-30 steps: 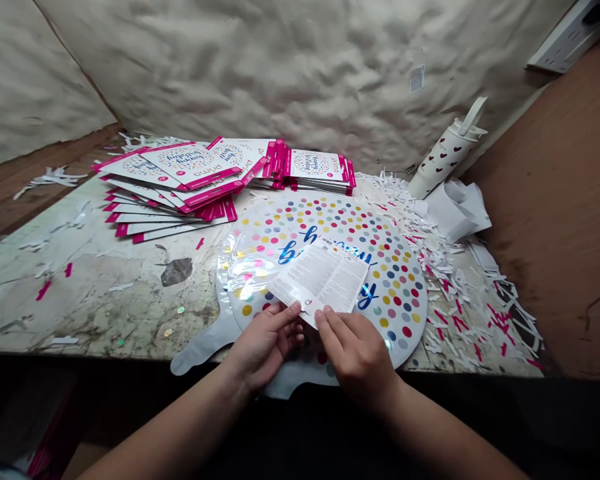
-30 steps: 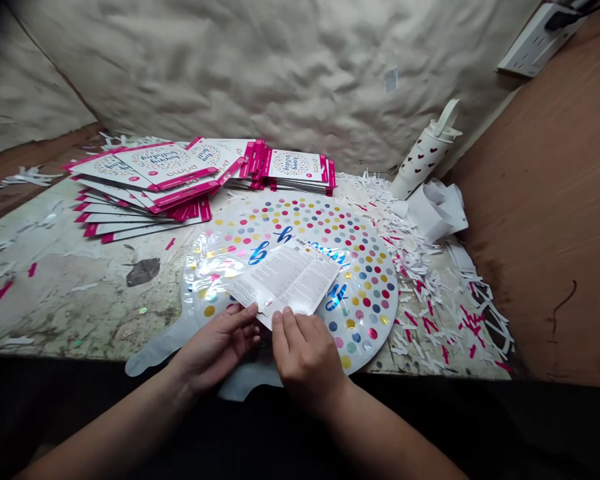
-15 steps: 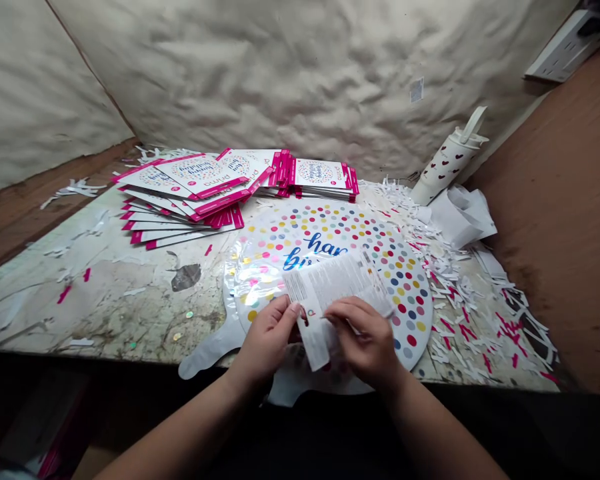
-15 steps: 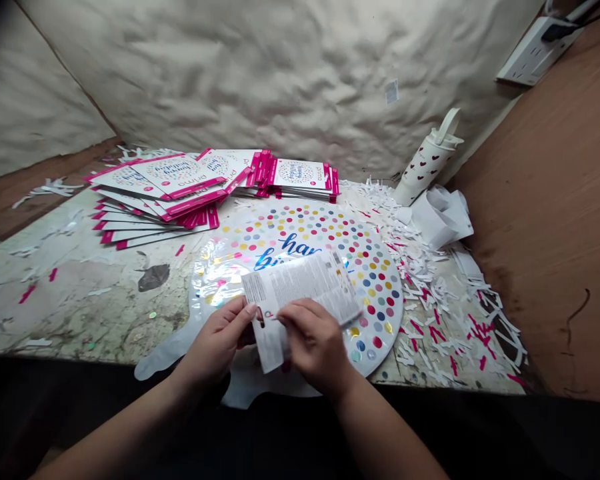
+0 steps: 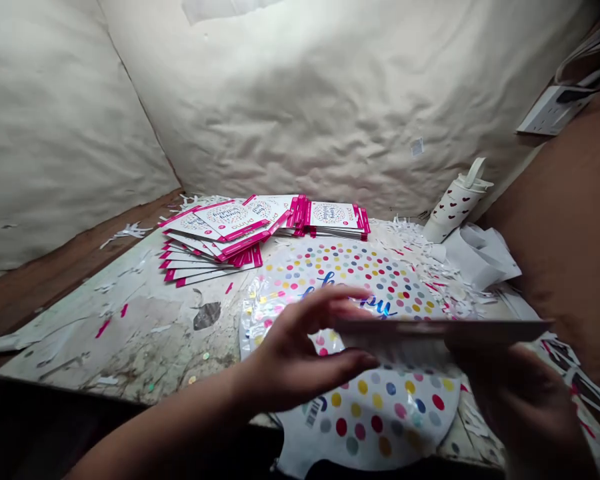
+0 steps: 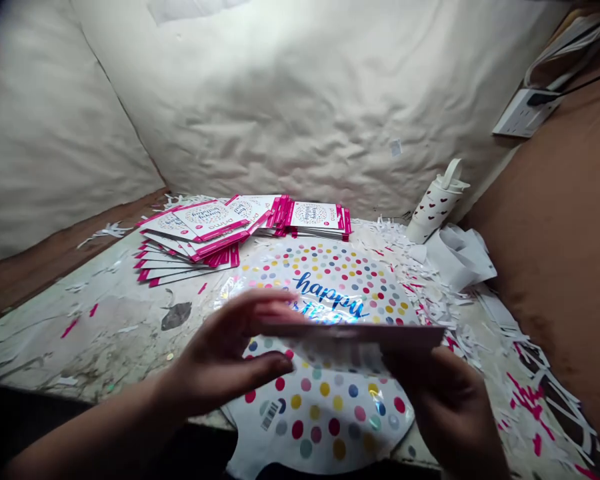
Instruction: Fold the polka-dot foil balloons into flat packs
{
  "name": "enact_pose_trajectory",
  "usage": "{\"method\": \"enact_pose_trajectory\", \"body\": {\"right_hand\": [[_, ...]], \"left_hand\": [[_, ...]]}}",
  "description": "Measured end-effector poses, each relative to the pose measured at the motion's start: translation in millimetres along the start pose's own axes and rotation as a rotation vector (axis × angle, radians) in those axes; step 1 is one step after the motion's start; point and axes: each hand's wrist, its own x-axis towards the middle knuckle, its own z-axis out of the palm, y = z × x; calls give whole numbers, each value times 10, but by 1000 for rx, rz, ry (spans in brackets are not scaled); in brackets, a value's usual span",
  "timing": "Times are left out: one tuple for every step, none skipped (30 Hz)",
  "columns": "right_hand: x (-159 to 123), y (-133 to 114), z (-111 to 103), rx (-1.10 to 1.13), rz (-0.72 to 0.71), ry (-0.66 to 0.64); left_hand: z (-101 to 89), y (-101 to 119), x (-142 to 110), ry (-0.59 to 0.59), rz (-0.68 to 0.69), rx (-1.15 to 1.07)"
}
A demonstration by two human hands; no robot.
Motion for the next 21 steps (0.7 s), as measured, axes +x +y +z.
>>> {"method": "enact_pose_trajectory", "body": {"right_hand": [[39,39,83,92,28,58],[94,88,142,147,35,94],[160,138,175,176,19,100],[231,187,182,189,-8,105],[299,233,165,191,-32,132],[355,276,129,186,-42,178],[393,317,81,175,-36,234],[407,358,29,157,-10,281],[396,401,-24,130,31,297],[360,445,-71,94,82,285],[303,491,-114,53,135,247],[229,538,-152,10,182,202],[144,586,-189,-32,219,165],[54,634,-226,-76,245,144],[-37,682,-268,-118,260,131],[-124,728,-315,-161,265,121],[-204,771,-366,-208,264,116],[-274,809,-419,-258,257,117],[-330,839,-470,-307,245,119],[-373,857,-515,-354,229,118],[-401,858,-549,-395,208,118]], "left_hand": [[-15,-47,0,19,3,-24],[-37,-112,2,-4,13,17],[-66,-192,18,-29,48,118],[-105,-281,59,-20,112,257],[-152,-378,137,24,187,412],[-207,-483,258,87,259,565],[-266,-598,423,148,310,708],[-326,-725,628,182,314,845],[-383,-865,863,161,276,964],[-434,-1017,1114,103,189,1073],[-478,-1178,1367,5,76,1170],[-515,-1345,1607,-30,26,1191],[-546,-1510,1825,-51,-8,1202],[-573,-1668,2011,-67,-49,1215],[-598,-1812,2165,-69,-87,1224],[-622,-1938,2287,-73,-125,1234],[-645,-2043,2379,-75,-163,1245],[-665,-2123,2447,-79,-194,1255],[-681,-2180,2496,-81,-216,1263],[-689,-2213,2528,-81,-229,1272],[-687,-2224,2546,-76,-230,1279]]}}
